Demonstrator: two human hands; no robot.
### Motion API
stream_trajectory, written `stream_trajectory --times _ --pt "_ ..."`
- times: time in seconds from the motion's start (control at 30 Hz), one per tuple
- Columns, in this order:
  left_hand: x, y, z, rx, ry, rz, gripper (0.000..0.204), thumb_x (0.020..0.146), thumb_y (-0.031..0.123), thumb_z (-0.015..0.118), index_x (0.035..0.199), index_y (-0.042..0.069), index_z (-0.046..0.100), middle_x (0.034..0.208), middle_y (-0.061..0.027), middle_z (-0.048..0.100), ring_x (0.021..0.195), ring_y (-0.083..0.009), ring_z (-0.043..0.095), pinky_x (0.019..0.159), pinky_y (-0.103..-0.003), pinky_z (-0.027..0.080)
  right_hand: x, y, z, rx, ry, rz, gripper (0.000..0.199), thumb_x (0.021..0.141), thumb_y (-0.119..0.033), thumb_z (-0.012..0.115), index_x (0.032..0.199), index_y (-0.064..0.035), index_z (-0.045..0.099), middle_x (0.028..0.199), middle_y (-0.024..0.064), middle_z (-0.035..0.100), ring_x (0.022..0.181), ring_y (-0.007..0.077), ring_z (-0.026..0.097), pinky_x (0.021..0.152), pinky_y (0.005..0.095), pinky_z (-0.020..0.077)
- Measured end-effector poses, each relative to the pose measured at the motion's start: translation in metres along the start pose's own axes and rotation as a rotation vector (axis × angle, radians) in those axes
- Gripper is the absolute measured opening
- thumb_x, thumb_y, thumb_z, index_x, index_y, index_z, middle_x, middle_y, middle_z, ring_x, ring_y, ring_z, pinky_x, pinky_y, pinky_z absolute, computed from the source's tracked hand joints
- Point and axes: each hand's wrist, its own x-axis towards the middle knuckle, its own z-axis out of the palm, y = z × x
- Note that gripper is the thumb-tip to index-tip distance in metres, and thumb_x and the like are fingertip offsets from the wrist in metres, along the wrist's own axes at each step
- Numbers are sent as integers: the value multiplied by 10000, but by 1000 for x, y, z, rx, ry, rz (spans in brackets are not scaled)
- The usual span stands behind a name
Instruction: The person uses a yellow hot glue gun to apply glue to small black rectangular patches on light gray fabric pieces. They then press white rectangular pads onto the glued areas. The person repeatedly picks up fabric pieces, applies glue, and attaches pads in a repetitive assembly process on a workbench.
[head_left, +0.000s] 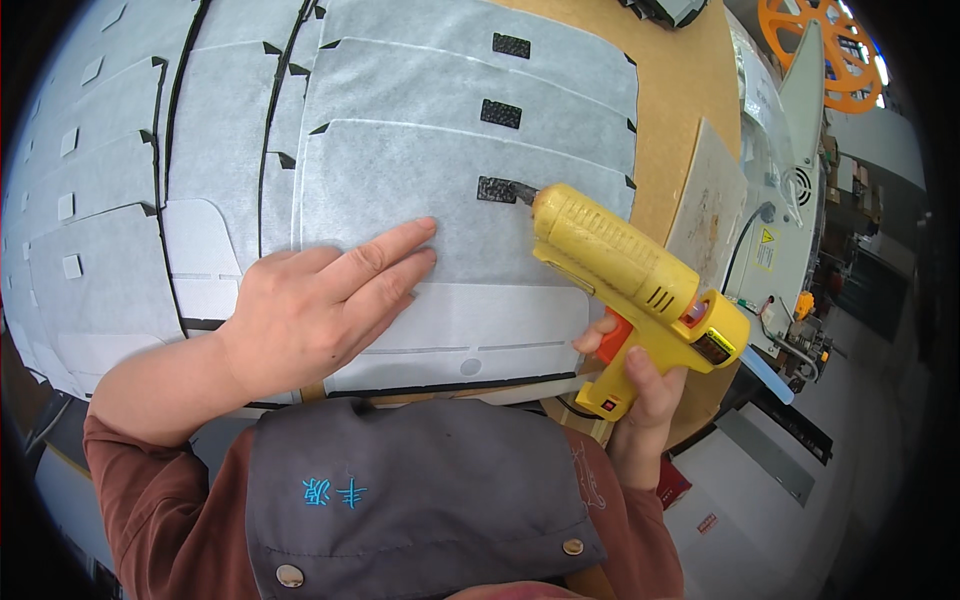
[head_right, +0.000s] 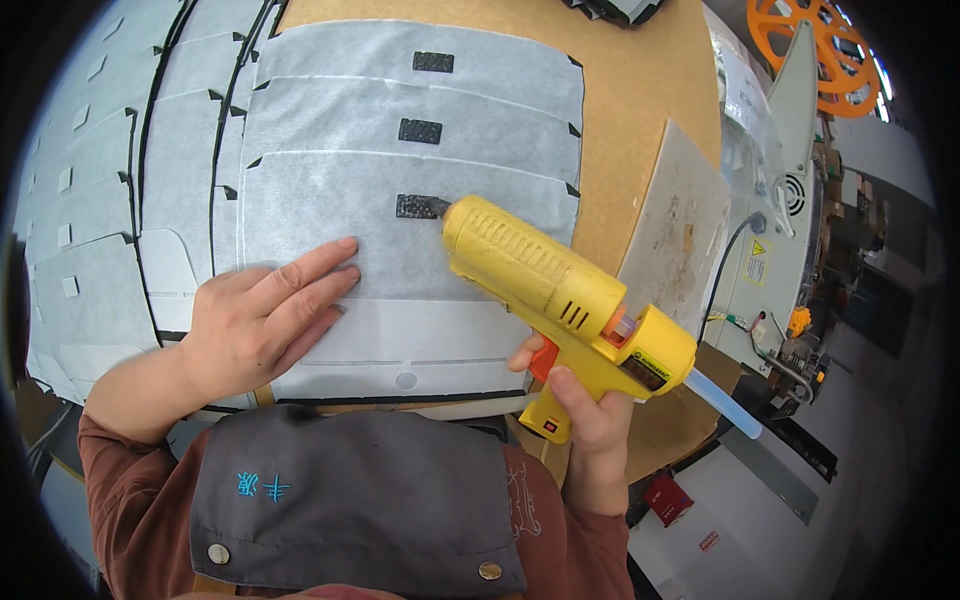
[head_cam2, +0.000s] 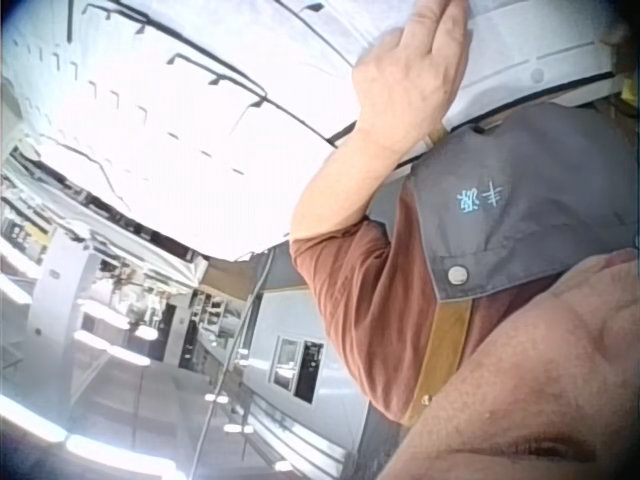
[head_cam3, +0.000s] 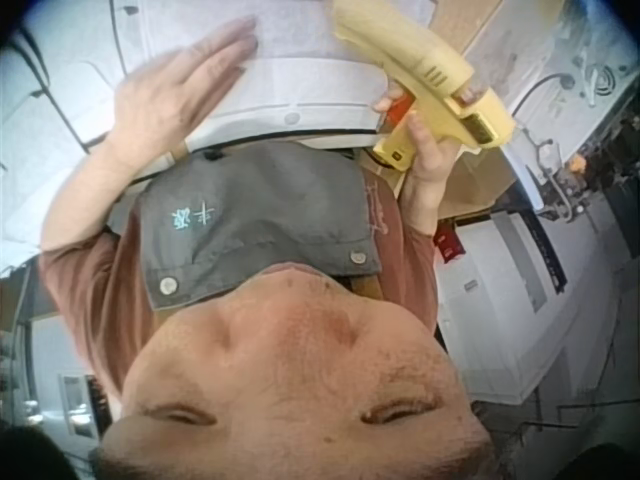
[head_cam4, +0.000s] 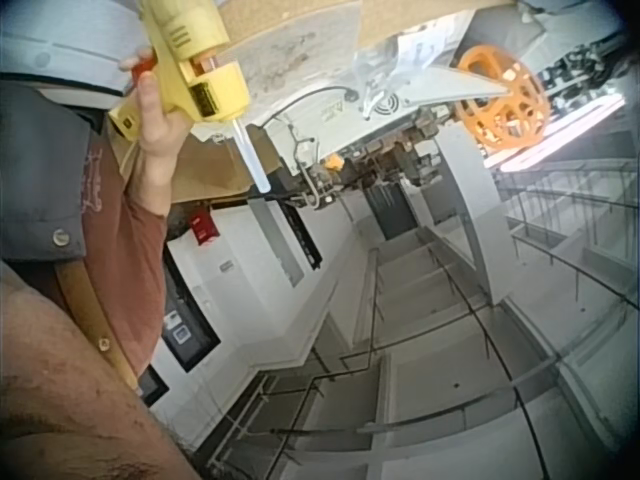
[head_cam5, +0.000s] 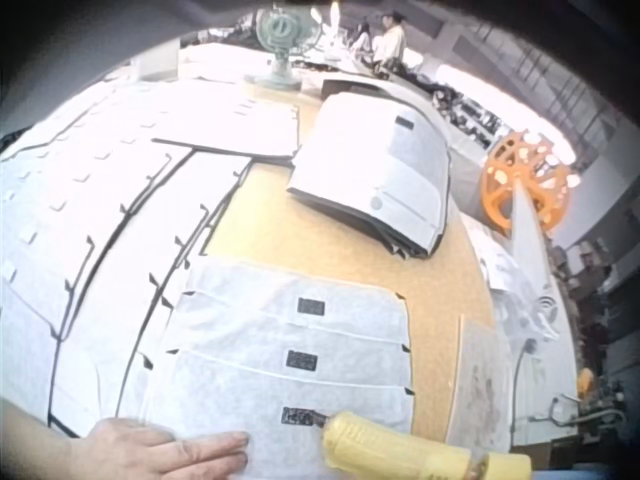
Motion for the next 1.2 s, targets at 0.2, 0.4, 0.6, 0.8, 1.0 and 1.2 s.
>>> stream_trajectory --times 0.2,0.4,0.6,0.8,1.0,1.2 --pt "1 0 -3 -82 8 -19 410 767 78 738 1167 55 646 1275 -109 648 633 -144 625 529 -262 501 0 1 0 21 -2 -10 473 900 -131 606 1310 59 466 1068 190 636 952 268 653 855 388 521" --pt "7 6 -33 -600 -102 -335 448 826 10 676 1262 37 574 1075 -57 673 668 -138 606 634 -257 496 0 -2 7 91 -20 4 493 891 -104 606 1330 50 442 1076 193 626 947 266 648 851 393 522" --pt "7 15 -51 -1471 -190 -899 610 796 18 564 1392 32 433 904 3 542 769 -92 508 746 -241 454 4 5 6 67 -34 15 498 878 -65 599 1337 36 435 1058 197 631 937 273 655 841 404 528" --pt "-3 27 -47 -1907 103 -1063 835 581 -50 431 1410 38 402 1208 -51 515 1156 -147 515 1013 -270 440 -3 21 -23 182 -70 -39 531 913 -233 570 1318 82 431 1047 218 638 913 303 661 824 403 534" --pt "-15 38 -36 -2023 193 -943 753 670 -161 331 1392 32 418 1311 -67 525 1334 -225 466 1159 -358 373 7 29 -88 782 33 -151 412 1015 -322 474 1287 -13 490 1082 119 604 989 252 638 673 336 520" --pt "-11 47 -33 -2114 158 -858 539 850 -148 370 1361 4 451 1194 -104 612 1307 -284 516 1043 -305 510 6 41 -140 843 251 -96 415 1018 -313 489 1319 -28 494 1151 82 624 1042 223 642 691 309 558"
